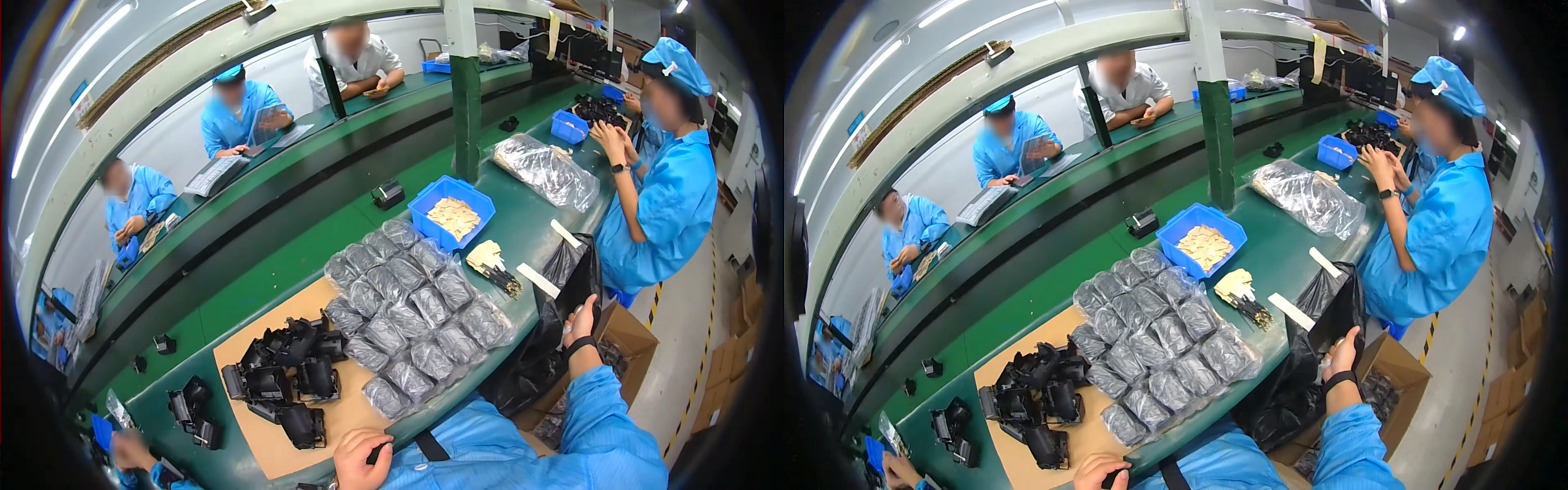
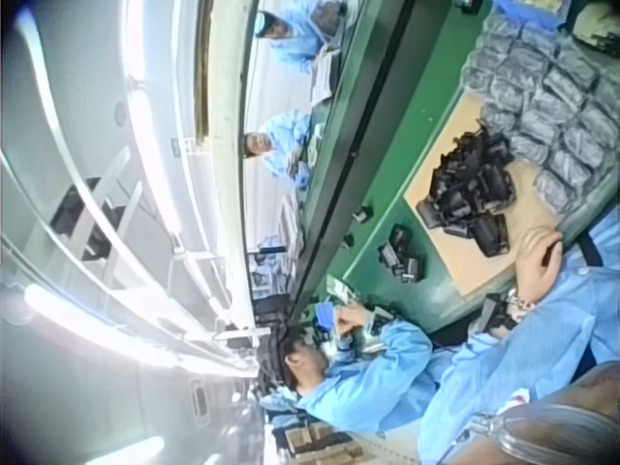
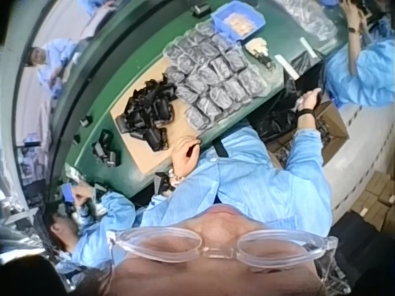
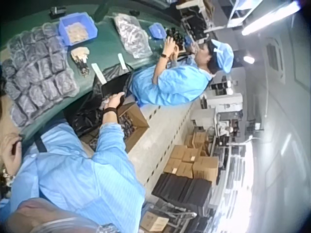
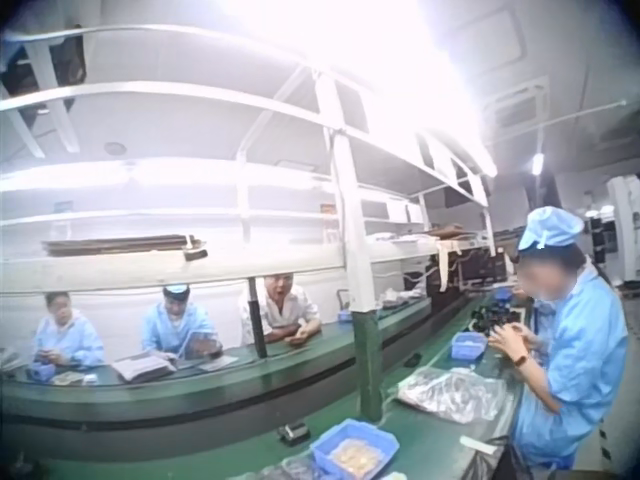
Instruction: Assembling plastic housing components and metal pins at a factory assembly line workstation.
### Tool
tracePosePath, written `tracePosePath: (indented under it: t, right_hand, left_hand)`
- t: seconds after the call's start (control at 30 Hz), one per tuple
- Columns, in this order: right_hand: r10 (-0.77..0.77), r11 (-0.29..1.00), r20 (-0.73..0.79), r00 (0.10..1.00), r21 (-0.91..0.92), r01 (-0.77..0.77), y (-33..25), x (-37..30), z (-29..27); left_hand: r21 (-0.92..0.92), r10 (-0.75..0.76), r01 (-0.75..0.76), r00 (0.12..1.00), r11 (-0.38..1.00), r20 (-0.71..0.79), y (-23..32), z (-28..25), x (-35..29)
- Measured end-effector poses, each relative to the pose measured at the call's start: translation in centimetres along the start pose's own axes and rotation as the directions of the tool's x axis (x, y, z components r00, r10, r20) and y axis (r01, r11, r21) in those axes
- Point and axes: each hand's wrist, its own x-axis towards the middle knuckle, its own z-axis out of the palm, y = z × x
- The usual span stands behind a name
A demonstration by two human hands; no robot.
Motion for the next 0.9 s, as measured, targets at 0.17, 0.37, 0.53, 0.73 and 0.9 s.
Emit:
tracePosePath:
  t: [0.17,0.37,0.53,0.73,0.9]
  right_hand:
    - [-0.286,0.696,0.002,0.958,-0.687,0.209,3.1,5.8,0.7]
    - [-0.466,0.086,0.482,0.742,-0.810,0.580,10.2,15.4,-1.0]
    - [-0.336,-0.125,0.459,0.822,-0.887,0.444,11.2,11.3,1.9]
    - [-0.285,-0.204,0.450,0.846,-0.891,0.406,12.5,10.0,3.3]
    - [-0.276,-0.226,0.445,0.852,-0.892,0.392,12.8,9.5,4.0]
  left_hand:
    - [0.085,0.092,-0.089,0.995,0.992,-0.024,-0.5,0.4,-0.3]
    - [0.225,0.300,-0.285,0.953,0.932,-0.035,-2.1,2.2,-1.6]
    - [0.240,0.310,-0.294,0.950,0.925,-0.032,-2.3,2.4,-1.2]
    - [0.296,0.379,-0.352,0.925,0.888,-0.037,-2.4,2.6,-1.2]
    - [0.326,0.371,-0.347,0.929,0.879,-0.010,-2.6,2.5,-1.2]
